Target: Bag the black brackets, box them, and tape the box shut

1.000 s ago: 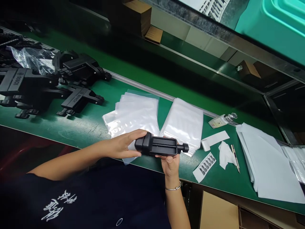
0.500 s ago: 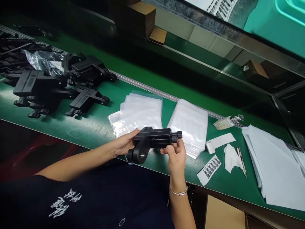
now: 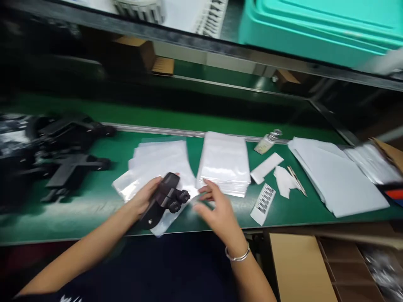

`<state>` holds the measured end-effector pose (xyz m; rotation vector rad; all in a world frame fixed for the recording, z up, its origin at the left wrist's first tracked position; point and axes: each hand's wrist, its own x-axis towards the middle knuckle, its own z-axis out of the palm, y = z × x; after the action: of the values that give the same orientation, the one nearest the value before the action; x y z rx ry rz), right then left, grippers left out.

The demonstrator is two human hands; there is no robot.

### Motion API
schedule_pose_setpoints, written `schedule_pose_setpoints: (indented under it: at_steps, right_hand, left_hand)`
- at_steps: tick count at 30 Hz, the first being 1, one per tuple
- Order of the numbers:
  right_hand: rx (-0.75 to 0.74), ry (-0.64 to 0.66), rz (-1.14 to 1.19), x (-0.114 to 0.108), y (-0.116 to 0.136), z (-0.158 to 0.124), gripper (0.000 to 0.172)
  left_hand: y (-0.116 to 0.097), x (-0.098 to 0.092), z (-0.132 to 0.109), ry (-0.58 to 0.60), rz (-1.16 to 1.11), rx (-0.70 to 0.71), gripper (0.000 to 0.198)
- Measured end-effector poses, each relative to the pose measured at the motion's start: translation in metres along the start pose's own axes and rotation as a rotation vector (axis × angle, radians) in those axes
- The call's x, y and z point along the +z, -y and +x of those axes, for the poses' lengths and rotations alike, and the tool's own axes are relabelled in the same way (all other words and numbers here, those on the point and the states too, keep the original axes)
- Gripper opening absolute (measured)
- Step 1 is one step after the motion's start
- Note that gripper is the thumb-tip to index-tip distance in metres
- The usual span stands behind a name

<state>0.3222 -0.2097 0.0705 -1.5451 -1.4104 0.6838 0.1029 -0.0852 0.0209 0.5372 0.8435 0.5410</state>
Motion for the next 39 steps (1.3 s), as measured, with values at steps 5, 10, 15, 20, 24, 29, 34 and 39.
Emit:
schedule_pose_setpoints:
  at_steps: [5,10,15,20,24,29,34,39]
  right_hand:
    - [0.600,-0.492,-0.557,-0.114,-0.077,-0.032,0.031]
    - [0.826,-0.449,-0.642,-0.137,-0.105,-0.065,0.037]
    - [0.789,-0.407,-0.566,-0.108,-0.106,-0.080,0.038]
    - [0.675,-0.527,-0.563,-0.100,-0.091,-0.107,0.043]
    - [0.655,-0.617,-0.371,-0.102,-0.085,-0.134,0.034]
    - [0.661,-0.468,0.032,-0.081,-0.107,-0.144,0.022]
    - [0.486,-0.685,0.348,-0.070,-0.111,-0.133,0.024]
    - [0.422,-0.685,0.331,-0.075,-0.101,-0.126,0.026]
  left_hand:
    - [-0.023,-0.020,0.008,-0.250,0.793,0.362,0.068]
    - [-0.025,0.010,0.000,-0.452,1.385,0.674,0.057]
    - [0.028,0.113,0.026,0.215,1.582,0.727,0.036]
    - [0.116,0.192,0.069,0.740,1.953,0.788,0.048]
    - [0.148,0.185,0.059,0.793,2.070,0.844,0.047]
    - [0.143,0.169,0.035,0.820,1.955,0.832,0.043]
    - [0.130,0.184,0.044,0.682,1.445,0.519,0.054]
    - [0.134,0.200,0.059,0.657,0.927,0.149,0.037]
